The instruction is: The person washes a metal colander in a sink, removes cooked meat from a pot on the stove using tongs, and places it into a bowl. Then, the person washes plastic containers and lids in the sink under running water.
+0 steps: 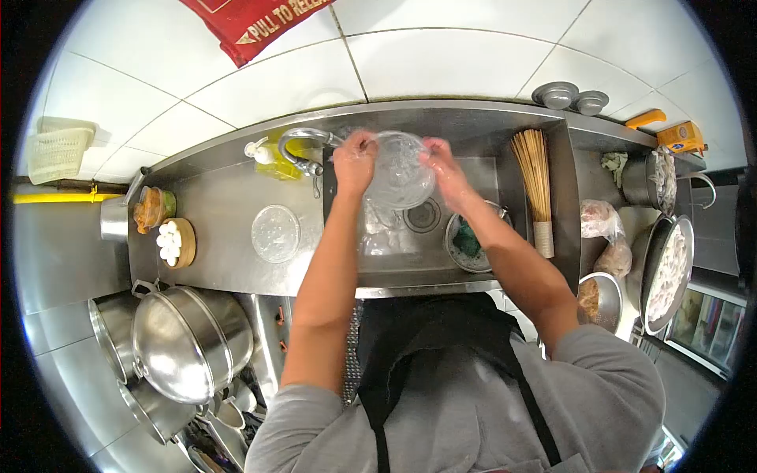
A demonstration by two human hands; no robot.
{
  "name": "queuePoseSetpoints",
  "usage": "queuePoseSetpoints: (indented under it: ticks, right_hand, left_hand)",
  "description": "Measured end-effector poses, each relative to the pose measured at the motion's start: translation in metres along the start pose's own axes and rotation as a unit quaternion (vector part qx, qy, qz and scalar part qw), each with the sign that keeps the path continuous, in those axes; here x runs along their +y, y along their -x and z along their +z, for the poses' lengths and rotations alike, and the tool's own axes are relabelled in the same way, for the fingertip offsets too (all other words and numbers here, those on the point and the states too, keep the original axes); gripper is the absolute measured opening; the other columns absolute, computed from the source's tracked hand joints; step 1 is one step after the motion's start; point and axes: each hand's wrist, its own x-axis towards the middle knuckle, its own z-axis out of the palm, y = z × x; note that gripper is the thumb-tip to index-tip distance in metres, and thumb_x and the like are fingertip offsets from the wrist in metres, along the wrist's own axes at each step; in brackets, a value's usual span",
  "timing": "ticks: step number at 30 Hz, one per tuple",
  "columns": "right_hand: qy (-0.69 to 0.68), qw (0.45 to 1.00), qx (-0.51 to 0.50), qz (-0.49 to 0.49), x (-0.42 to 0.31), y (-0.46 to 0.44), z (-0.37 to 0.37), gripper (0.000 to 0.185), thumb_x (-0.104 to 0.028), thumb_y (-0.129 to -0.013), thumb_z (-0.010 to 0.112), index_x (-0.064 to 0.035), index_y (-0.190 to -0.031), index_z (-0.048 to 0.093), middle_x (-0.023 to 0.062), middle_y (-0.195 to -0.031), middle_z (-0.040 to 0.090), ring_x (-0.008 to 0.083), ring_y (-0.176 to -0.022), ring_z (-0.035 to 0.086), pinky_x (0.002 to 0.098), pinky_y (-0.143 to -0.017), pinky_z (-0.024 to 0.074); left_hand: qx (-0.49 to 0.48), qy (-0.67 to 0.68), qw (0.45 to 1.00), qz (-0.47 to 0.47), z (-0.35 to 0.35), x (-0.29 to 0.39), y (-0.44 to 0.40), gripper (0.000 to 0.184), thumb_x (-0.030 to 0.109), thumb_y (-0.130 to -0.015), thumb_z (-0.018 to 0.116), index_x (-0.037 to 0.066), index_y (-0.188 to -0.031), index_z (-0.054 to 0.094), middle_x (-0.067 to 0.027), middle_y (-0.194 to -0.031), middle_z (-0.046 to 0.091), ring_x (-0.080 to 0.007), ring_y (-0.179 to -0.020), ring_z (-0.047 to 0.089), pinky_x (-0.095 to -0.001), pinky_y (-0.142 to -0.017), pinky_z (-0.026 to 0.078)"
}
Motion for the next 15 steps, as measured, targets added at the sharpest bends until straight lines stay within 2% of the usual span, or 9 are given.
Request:
queuePoseSetpoints:
  ticks: [1,2,3,4,5,8,9,12,15]
  right_hand:
    - [-0.126,0.989,-0.002,0.078,0.013,0.004,0.001,0.08,-0.027,-0.086,0.066,-0.0202,-0.152,0.02,0.0102,-0.154,0.024,0.0303,-0.137,0.03,0.0463,-0.11,0.0258]
    - [-0.122,0.989,-0.028,0.078,0.017,0.004,0.008,0.081,-0.028,-0.087,0.065,-0.0203,-0.153,0.018,0.0084,-0.154,0.023,0.03,-0.137,0.031,0.0482,-0.11,0.0245]
    - [-0.118,0.988,-0.056,0.078,0.021,0.001,0.017,0.082,-0.03,-0.087,0.064,-0.0204,-0.153,0.016,0.0067,-0.154,0.022,0.0296,-0.136,0.031,0.0501,-0.111,0.0231]
    - [-0.116,0.986,-0.084,0.08,0.026,-0.001,0.023,0.083,-0.032,-0.088,0.064,-0.0205,-0.153,0.014,0.005,-0.154,0.022,0.0292,-0.136,0.031,0.052,-0.111,0.0218]
    - [-0.191,0.971,-0.105,0.102,0.028,-0.013,0.019,0.077,-0.052,-0.09,0.056,-0.0208,-0.151,0.023,0.0015,-0.149,0.03,0.0234,-0.13,0.036,0.0476,-0.108,0.0296]
    - [-0.245,0.941,-0.184,0.145,0.022,-0.049,0.017,0.07,-0.059,-0.092,0.045,-0.0208,-0.149,0.031,0.0017,-0.149,0.034,0.0208,-0.125,0.04,0.0444,-0.103,0.0327]
    - [-0.184,0.951,-0.182,0.171,0.022,-0.063,0.024,0.063,-0.057,-0.095,0.043,-0.0193,-0.146,0.04,0.0005,-0.143,0.041,0.0157,-0.123,0.04,0.0405,-0.101,0.0339]
    - [-0.009,0.947,-0.182,0.263,-0.001,-0.076,0.057,0.053,-0.052,-0.093,0.051,-0.0107,-0.127,0.058,0.0052,-0.121,0.059,0.0222,-0.117,0.049,0.0446,-0.093,0.0389]
    - [0.179,0.94,-0.232,0.175,0.017,-0.118,0.081,0.045,-0.046,-0.095,0.052,-0.0081,-0.114,0.066,0.0078,-0.107,0.065,0.0218,-0.1,0.058,0.0371,-0.083,0.0458]
  left_hand:
    - [0.022,-0.083,0.989,0.12,-0.005,-0.001,0.0,0.014,0.008,-0.084,0.061,0.002,-0.096,0.06,-0.0112,-0.09,0.064,-0.0274,-0.082,0.063,-0.0414,-0.068,0.049]
    - [0.046,-0.163,0.956,0.24,-0.008,0.001,-0.002,0.009,0.007,-0.083,0.062,0.002,-0.089,0.058,-0.0109,-0.085,0.062,-0.0289,-0.079,0.062,-0.0432,-0.066,0.048]
    - [0.044,-0.222,0.933,0.279,-0.011,0.003,0.002,0.015,0.007,-0.077,0.064,0.005,-0.077,0.049,-0.0104,-0.081,0.056,-0.033,-0.079,0.058,-0.0462,-0.067,0.046]
    - [0.048,-0.238,0.917,0.316,-0.015,0.0,0.008,0.014,0.007,-0.076,0.064,0.005,-0.079,0.05,-0.0105,-0.084,0.057,-0.0322,-0.082,0.058,-0.0456,-0.069,0.046]
    - [0.05,-0.254,0.899,0.353,-0.023,-0.008,0.013,0.014,0.007,-0.075,0.064,0.006,-0.08,0.052,-0.0106,-0.086,0.057,-0.0314,-0.085,0.058,-0.0449,-0.071,0.046]
    - [0.025,-0.274,0.866,0.417,-0.048,-0.029,0.026,0.017,0.006,-0.07,0.064,0.006,-0.083,0.054,-0.0107,-0.093,0.057,-0.0303,-0.091,0.057,-0.0433,-0.077,0.046]
    - [0.011,-0.275,0.86,0.43,-0.052,-0.034,0.031,0.018,0.006,-0.069,0.063,0.006,-0.084,0.054,-0.0107,-0.095,0.056,-0.0301,-0.093,0.056,-0.0429,-0.079,0.046]
    - [-0.034,-0.261,0.84,0.475,-0.068,-0.013,0.041,0.024,0.005,-0.068,0.063,0.005,-0.091,0.054,-0.0119,-0.096,0.057,-0.0324,-0.092,0.057,-0.0426,-0.08,0.046]
    - [-0.034,-0.307,0.843,0.441,-0.068,-0.019,0.046,0.025,0.005,-0.069,0.061,0.005,-0.093,0.054,-0.0116,-0.1,0.057,-0.0322,-0.095,0.057,-0.0438,-0.081,0.047]
